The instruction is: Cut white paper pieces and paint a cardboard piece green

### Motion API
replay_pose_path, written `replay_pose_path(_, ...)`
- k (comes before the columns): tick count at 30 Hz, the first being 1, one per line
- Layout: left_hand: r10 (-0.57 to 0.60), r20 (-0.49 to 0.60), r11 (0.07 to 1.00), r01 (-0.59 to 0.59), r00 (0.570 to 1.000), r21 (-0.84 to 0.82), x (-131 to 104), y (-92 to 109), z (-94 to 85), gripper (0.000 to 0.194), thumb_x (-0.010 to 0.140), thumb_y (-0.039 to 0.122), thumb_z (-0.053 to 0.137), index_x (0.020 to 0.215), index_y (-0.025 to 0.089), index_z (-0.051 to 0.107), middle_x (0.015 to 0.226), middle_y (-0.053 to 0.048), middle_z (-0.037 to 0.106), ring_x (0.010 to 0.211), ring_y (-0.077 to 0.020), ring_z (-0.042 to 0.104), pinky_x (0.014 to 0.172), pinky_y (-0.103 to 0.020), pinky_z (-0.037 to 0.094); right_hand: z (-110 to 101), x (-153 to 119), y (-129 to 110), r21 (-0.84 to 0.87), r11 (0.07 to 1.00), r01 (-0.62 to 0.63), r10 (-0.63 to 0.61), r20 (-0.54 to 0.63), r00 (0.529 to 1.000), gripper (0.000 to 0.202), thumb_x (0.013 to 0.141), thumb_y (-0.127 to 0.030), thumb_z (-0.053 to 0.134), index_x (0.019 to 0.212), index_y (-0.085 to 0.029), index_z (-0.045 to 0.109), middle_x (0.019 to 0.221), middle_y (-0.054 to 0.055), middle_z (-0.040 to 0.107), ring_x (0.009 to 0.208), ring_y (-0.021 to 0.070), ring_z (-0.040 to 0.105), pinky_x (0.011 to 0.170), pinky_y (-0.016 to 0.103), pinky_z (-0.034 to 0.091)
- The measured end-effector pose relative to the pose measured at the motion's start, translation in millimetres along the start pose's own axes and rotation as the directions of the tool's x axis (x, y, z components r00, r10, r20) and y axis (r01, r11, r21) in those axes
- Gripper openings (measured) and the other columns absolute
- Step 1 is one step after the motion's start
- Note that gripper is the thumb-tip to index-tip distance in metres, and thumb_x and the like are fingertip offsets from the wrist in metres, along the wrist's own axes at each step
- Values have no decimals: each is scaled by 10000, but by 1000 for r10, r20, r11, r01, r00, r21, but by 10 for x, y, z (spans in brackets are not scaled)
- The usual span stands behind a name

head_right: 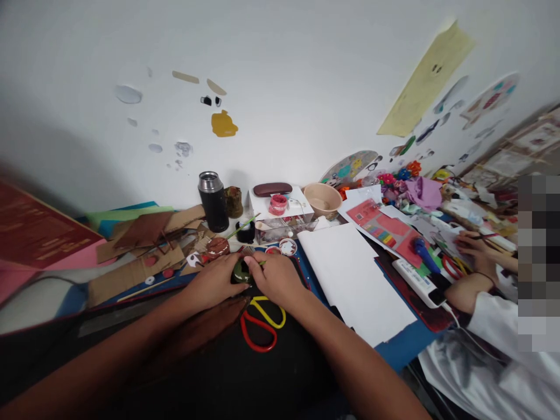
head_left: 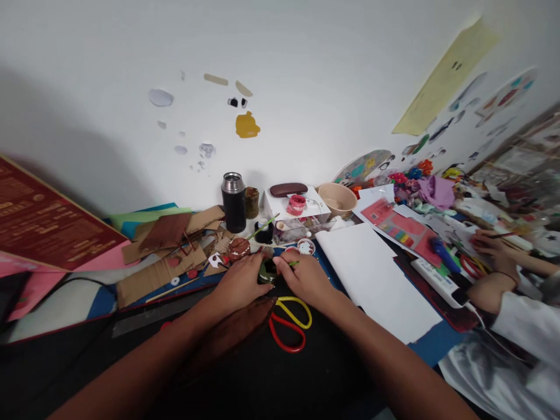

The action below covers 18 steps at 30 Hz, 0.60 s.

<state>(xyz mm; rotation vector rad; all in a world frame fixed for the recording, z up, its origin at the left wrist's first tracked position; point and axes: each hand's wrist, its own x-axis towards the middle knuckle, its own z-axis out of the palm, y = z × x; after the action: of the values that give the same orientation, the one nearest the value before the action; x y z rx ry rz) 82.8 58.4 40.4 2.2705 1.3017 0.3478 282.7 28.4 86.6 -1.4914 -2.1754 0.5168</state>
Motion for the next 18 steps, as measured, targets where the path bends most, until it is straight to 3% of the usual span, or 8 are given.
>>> replay_pose_path(7, -3, 14, 1000, 2, 1000, 18, 9, 10, -13, 538, 848, 298, 800, 1328, 175, 591, 1354, -182, 739, 1274, -366, 695, 1071, -479, 529, 17, -44, 11, 36, 999, 14, -13, -19, 1000, 385, 1132, -349, 471, 790, -220, 592, 744, 28, 675, 690, 194, 618, 666, 291, 362)
replay_pose_path(13, 4, 14, 1000, -4, 1000, 9, 2, 4, -15, 520, 836, 315, 801, 1301, 198, 598, 1312, -169, 754, 1253, -376, 706, 1043, -487, 542, -3, -69, 18, 195, 980, -21, 31, -46, 998, 413, 1140, -379, 442, 783, -228, 584, 639, -12, 601, 644, 177, 594, 686, 276, 399)
replay_pose_path(18, 16, -15, 1000, -16, 1000, -20, 4, -18, 11, 523, 839, 293, 779, 1317, 194, 593, 1339, -176, 741, 1254, -368, 706, 1050, -482, 540, 2, -56, 15, 165, 986, 29, -29, 2, 1000, 383, 1119, -364, 475, 774, -227, 568, 678, -5, 604, 644, 173, 569, 655, 278, 378)
